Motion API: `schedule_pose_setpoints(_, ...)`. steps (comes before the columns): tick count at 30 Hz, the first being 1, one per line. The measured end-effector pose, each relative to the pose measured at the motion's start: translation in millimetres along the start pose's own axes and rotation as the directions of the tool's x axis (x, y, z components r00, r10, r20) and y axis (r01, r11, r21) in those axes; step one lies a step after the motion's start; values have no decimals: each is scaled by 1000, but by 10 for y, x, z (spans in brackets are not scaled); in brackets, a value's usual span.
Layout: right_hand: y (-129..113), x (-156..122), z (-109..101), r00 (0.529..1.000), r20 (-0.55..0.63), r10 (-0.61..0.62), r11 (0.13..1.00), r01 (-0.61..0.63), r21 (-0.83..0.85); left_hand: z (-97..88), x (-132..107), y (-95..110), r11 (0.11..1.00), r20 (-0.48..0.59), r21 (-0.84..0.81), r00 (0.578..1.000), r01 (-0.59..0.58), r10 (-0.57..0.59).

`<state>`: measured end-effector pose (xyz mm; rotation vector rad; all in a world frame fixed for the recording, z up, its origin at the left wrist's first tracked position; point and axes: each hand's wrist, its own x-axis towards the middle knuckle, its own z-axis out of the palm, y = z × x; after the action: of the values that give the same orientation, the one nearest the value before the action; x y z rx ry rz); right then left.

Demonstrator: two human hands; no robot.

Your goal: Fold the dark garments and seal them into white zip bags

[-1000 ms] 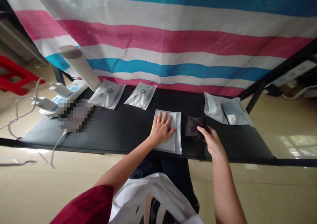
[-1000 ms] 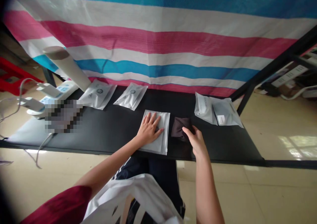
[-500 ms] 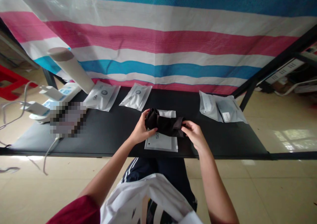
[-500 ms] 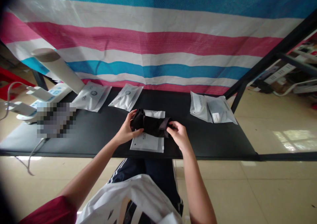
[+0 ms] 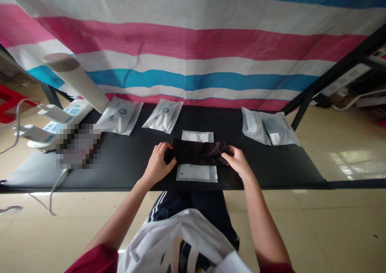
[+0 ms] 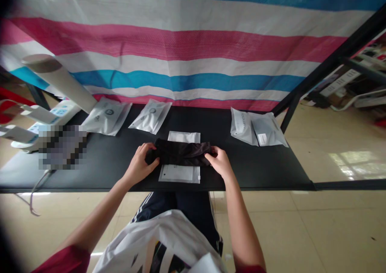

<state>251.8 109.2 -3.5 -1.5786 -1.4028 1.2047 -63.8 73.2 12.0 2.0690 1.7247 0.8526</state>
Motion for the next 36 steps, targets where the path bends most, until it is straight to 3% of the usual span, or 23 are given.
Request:
schedule_pose_setpoints(5, -77, 43, -25, 998, 68, 9, 997, -4, -75, -52, 182, -8, 995, 231, 75, 972, -71, 52)
schedule_pose_setpoints(9, -88, 64, -27, 996, 63, 56, 996, -51, -74, -63, 303, -47, 999, 313, 34, 950, 8, -18)
schedule_pose_setpoints(14, 84, 173, -19, 997, -69, -26, 986, 14, -169, 60, 386, -199, 986, 181, -96, 977, 134, -115)
schedule_pose_setpoints(19, 83, 334, 3, 941, -208, -267, 943, 210, -260, 126, 511, -202, 979, -15, -181, 995, 95, -99)
schedule_pose_setpoints(21, 12, 343, 7, 912, -240, -332, 939, 296, -174, 69, 518, -128, 971, -97, -236, 993, 45, -70)
schedule_pose_setpoints(23, -56, 304, 1, 921, -219, -321, 946, 321, -35, -13, 473, -37, 940, -119, -340, 992, -1, -42)
schedule_pose_setpoints(26, -108, 190, -22, 967, -150, -204, 962, 227, 154, -107, 345, 74, 825, 17, -565, 999, 33, -28)
schedule_pose_setpoints(28, -106, 118, -40, 984, -119, -130, 954, 157, 256, -117, 272, 108, 780, 116, -618, 993, 98, -32)
schedule_pose_setpoints(30, -88, 73, -59, 989, -116, -92, 944, 124, 307, -92, 244, 101, 810, 133, -574, 990, 121, -54)
schedule_pose_setpoints(32, -73, 58, -76, 983, -163, -87, 949, 132, 288, -60, 272, 55, 875, 64, -475, 995, 98, -77)
schedule_pose_setpoints(36, -104, 62, -79, 954, -257, -156, 956, 211, 203, -41, 451, -109, 992, -62, -117, 996, 54, -62)
